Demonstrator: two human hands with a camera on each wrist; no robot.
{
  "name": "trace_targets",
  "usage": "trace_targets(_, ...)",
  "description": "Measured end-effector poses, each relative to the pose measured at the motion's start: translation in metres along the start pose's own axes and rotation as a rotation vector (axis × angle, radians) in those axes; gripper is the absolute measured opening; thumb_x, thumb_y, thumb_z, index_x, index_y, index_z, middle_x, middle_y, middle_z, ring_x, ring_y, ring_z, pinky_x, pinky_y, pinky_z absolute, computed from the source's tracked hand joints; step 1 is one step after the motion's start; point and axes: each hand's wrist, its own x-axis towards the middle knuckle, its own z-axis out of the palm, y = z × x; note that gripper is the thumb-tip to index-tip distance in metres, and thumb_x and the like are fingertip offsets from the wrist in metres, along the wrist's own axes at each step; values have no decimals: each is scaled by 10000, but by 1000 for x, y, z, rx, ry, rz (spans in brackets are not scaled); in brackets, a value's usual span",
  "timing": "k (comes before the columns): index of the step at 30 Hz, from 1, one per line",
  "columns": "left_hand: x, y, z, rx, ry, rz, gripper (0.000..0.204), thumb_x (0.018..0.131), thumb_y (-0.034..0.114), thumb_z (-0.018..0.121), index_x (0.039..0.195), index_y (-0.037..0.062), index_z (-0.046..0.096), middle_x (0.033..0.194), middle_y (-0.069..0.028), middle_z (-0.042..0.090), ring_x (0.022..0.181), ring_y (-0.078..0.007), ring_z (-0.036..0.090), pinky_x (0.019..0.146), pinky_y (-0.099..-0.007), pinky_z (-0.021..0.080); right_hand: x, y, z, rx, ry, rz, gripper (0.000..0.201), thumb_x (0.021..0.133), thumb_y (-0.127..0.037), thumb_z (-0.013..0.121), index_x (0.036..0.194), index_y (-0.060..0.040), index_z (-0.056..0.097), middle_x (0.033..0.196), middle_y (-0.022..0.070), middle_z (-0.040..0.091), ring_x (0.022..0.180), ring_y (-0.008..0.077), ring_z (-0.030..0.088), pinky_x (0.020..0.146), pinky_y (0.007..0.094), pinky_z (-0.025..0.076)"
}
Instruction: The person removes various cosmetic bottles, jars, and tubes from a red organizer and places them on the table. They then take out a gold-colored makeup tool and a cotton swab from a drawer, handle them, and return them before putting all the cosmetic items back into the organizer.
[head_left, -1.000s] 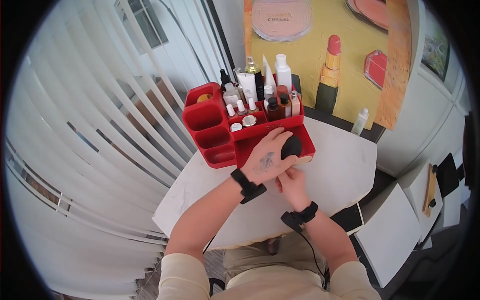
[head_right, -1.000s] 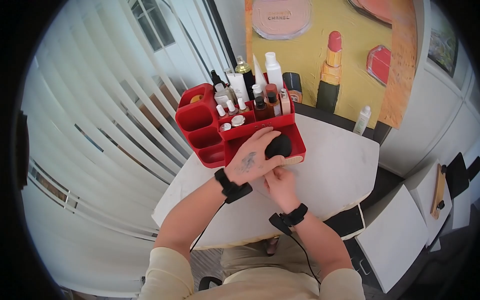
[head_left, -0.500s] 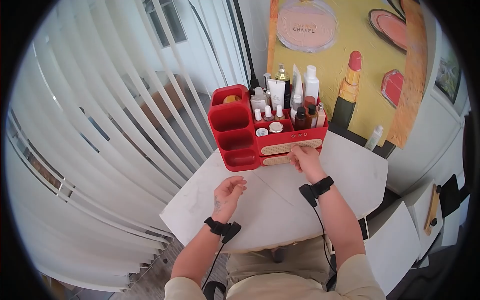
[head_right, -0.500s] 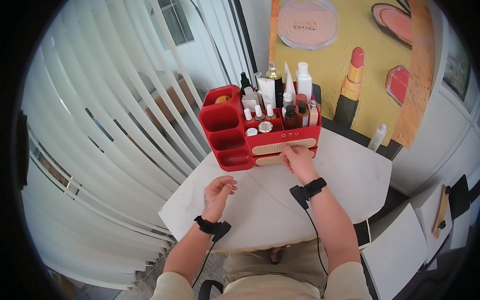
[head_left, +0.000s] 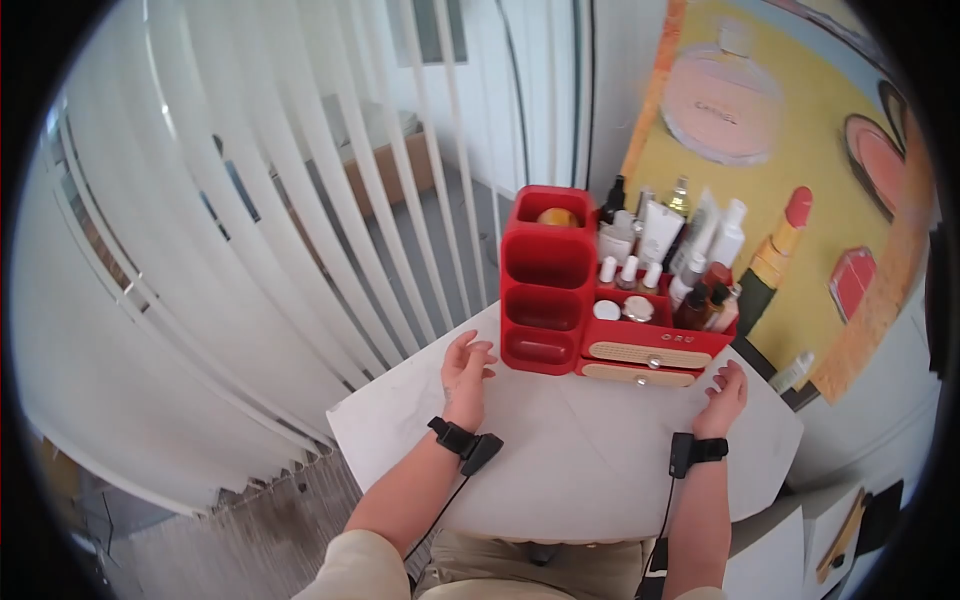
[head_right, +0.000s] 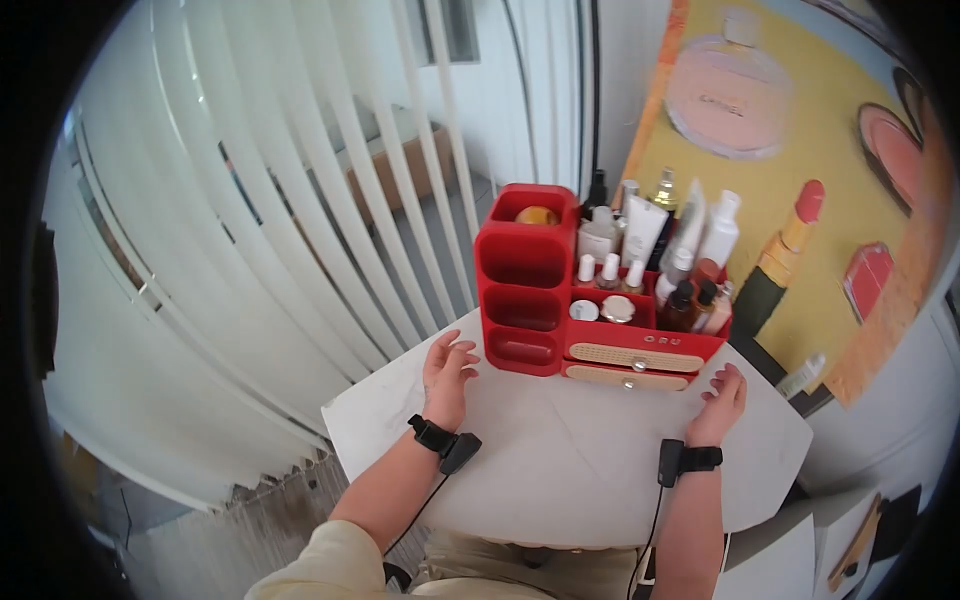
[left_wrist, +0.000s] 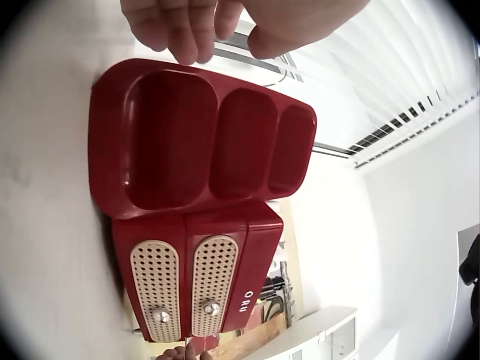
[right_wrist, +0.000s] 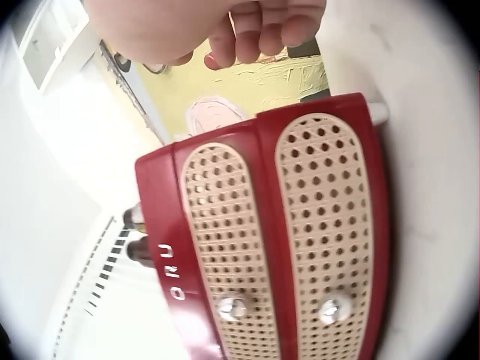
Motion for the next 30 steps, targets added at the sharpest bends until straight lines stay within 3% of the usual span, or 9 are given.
trace_targets(1,1,-3,-7,47,-58,-24,467,951,186,573,1377,61,427,1271,-104,569,1014,-157,585,813,-306,481,-1,2,3,-29,-3,-27,330,984,-335,471,1114,-70,619,965,27,610,860,125,555,703,272,423)
trace_targets(3,-1,-3,-9,62,-55,-5,485,961,187,551,1408,71,404,1329,-111,529,1097,-178,560,870,-325,471,0,4,7,-48,-62,-30,430,1003,-350,430,1285,-49,550,1215,89,604,1066,182,561,901,341,429)
trace_targets(5,1,-8,-10,54,-134,16,564,982,185,511,1497,85,303,1483,-133,401,1305,-235,455,1004,-366,427,2,11,9,5,-140,-27,437,1005,-356,427,1286,-43,545,1215,88,603,1070,183,564,909,339,430)
trace_targets(9,5,-13,-10,42,-283,46,597,1002,185,496,1528,78,236,1546,-148,317,1404,-258,347,1127,-377,316,-2,17,9,9,-252,-7,462,1023,-412,390,1243,-37,547,1201,73,617,1104,173,568,951,341,420)
trace_targets(16,8,-8,-11,31,-435,-28,575,989,167,528,1494,22,297,1535,-164,335,1425,-247,320,1155,-357,270,1,18,9,55,-321,50,458,1031,-404,384,1212,-21,556,1174,55,618,1110,167,558,981,346,417)
trace_targets(20,10,-16,-10,51,-402,-25,572,986,174,536,1488,16,311,1523,-164,356,1420,-247,328,1147,-355,281,-2,18,13,9,-298,-24,453,1032,-397,373,1227,-30,553,1203,57,605,1129,165,549,984,347,415)
trace_targets(22,11,-18,-11,56,-330,28,575,985,174,535,1487,11,308,1518,-166,365,1418,-244,332,1133,-352,303,-10,9,21,30,-185,-47,452,1030,-392,369,1257,-39,539,1242,66,591,1147,163,543,988,349,413)
trace_targets(27,11,-17,-10,48,-376,8,487,979,135,530,1425,-19,408,1396,-142,510,1308,-213,462,1095,-341,357,-8,12,19,104,-287,19,412,1033,-399,385,1205,-67,558,1177,37,627,1091,137,562,916,315,416)
trace_targets(30,11,-15,-10,49,-378,10,498,977,124,526,1430,-31,390,1415,-147,492,1326,-220,447,1104,-342,347,-10,11,20,90,-295,2,402,1037,-401,387,1189,-74,564,1149,25,630,1062,125,562,909,308,415)
